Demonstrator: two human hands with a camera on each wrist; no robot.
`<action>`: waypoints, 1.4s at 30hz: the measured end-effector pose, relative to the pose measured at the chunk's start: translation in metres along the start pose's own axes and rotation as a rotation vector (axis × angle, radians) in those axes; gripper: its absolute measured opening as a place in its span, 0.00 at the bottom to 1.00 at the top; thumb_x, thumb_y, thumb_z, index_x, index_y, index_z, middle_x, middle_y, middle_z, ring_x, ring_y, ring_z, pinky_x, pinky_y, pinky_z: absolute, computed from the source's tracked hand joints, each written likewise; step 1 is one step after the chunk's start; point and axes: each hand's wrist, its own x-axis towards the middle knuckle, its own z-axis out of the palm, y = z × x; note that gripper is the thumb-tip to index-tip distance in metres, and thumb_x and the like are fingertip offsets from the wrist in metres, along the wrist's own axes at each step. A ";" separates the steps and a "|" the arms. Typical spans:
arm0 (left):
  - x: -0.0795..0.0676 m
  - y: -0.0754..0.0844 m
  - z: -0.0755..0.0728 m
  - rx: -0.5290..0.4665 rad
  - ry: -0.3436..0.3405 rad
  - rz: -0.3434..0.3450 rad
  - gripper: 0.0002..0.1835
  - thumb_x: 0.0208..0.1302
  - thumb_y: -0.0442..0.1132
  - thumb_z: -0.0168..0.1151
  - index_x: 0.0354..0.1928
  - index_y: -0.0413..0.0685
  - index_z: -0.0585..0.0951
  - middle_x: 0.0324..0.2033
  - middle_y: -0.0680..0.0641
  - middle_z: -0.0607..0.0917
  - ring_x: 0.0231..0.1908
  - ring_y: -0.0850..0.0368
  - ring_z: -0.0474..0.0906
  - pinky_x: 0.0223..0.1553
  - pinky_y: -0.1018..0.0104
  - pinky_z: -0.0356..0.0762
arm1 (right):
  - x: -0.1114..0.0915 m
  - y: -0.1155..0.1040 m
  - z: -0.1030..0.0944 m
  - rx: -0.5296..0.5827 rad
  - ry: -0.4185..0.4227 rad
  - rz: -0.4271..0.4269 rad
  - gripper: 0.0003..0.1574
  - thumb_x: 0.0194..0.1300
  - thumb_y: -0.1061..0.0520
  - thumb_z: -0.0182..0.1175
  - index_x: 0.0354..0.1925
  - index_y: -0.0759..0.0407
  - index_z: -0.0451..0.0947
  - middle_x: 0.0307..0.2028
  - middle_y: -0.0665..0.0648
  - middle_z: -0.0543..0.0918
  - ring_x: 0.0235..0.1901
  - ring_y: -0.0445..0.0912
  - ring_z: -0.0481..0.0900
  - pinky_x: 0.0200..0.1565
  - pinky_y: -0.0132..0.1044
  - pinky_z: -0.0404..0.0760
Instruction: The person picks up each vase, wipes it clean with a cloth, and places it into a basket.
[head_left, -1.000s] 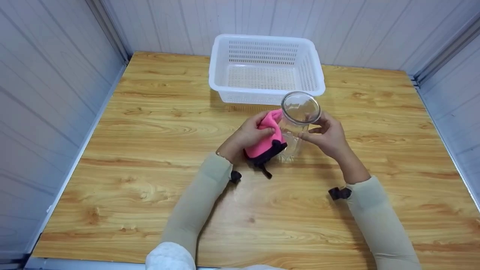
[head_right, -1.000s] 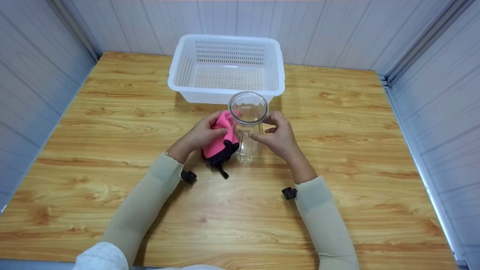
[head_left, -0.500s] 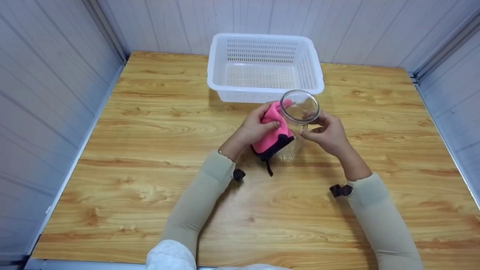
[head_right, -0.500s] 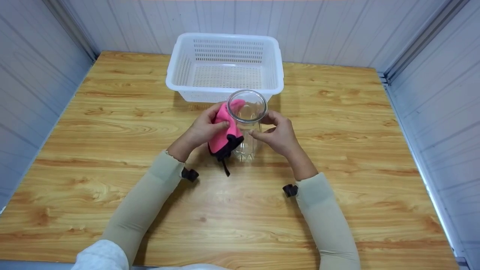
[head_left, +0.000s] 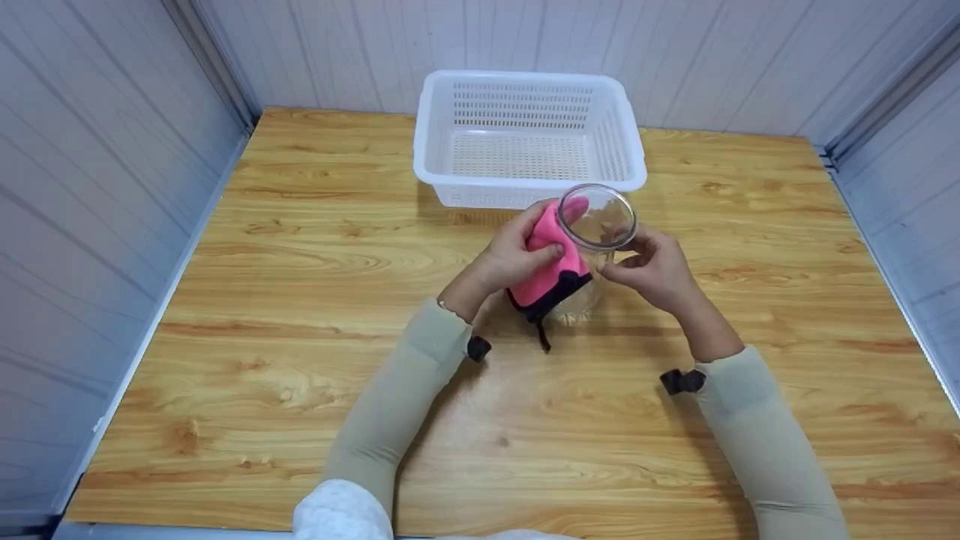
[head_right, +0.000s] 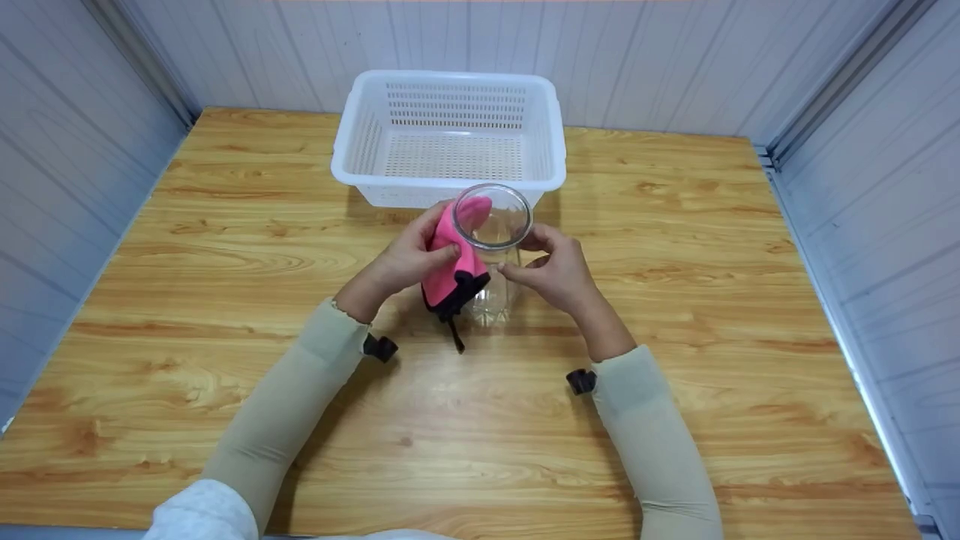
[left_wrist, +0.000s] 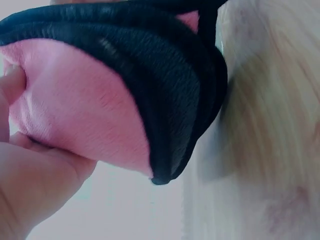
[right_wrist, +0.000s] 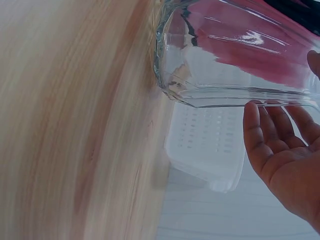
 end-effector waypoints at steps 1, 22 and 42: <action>0.000 0.000 -0.001 0.013 -0.012 -0.003 0.33 0.62 0.37 0.65 0.68 0.53 0.65 0.57 0.46 0.79 0.54 0.58 0.75 0.57 0.66 0.73 | 0.000 0.000 0.000 -0.003 0.000 0.000 0.29 0.52 0.70 0.68 0.54 0.71 0.76 0.38 0.38 0.82 0.40 0.38 0.80 0.36 0.28 0.82; -0.002 0.000 -0.007 0.059 0.026 -0.090 0.25 0.54 0.37 0.72 0.56 0.48 0.79 0.47 0.48 0.84 0.46 0.59 0.78 0.50 0.69 0.77 | 0.000 0.000 0.002 -0.011 0.004 0.015 0.29 0.52 0.68 0.69 0.54 0.72 0.75 0.37 0.37 0.82 0.40 0.35 0.80 0.37 0.29 0.83; -0.003 -0.014 -0.010 0.177 -0.025 -0.188 0.26 0.47 0.36 0.77 0.45 0.47 0.71 0.54 0.48 0.76 0.54 0.53 0.78 0.54 0.61 0.77 | -0.001 -0.004 -0.001 -0.032 -0.013 0.049 0.26 0.53 0.68 0.68 0.51 0.73 0.74 0.38 0.38 0.81 0.40 0.34 0.79 0.39 0.27 0.82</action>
